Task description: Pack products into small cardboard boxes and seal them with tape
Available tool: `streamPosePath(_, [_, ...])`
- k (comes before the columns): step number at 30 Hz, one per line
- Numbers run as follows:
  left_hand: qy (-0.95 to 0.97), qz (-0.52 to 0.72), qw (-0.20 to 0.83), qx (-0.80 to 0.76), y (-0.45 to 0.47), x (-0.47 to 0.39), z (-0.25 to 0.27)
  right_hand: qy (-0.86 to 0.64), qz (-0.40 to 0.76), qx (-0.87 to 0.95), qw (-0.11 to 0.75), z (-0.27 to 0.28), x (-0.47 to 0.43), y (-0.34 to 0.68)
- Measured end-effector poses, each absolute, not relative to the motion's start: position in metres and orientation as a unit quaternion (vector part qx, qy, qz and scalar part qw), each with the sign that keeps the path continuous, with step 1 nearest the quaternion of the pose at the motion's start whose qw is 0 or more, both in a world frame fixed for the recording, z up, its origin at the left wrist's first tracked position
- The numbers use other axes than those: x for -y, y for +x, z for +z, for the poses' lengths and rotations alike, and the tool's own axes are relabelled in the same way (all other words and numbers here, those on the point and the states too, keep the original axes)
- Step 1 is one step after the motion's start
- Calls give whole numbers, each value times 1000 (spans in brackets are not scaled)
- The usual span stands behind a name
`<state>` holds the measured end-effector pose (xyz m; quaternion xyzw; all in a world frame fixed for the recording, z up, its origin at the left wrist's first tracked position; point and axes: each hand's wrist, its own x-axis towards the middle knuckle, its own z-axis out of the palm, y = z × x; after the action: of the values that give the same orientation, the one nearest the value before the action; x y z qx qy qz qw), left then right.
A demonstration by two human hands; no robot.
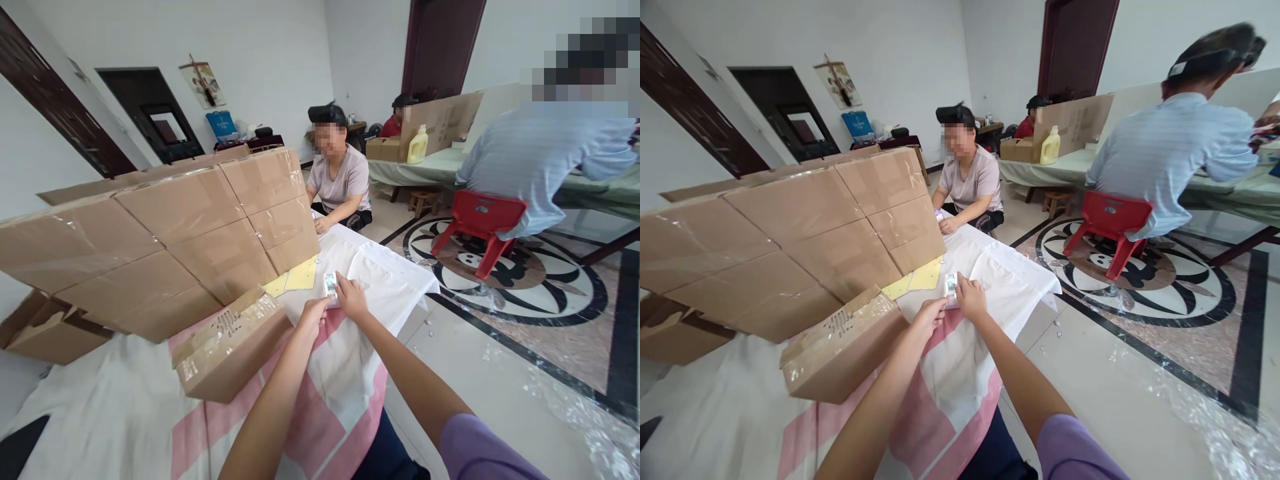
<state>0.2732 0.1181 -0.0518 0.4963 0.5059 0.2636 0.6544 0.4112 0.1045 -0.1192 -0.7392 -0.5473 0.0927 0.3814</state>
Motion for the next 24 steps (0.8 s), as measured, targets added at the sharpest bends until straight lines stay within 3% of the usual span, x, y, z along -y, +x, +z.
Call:
streamPosePath(13, [557,312,578,-508,275,-120,-95,-733,99,550,389,-126,-109,415])
streamPosePath(24, [600,393,493,-491,249,-90,-85,-734,129,512,428,-110,-105,413])
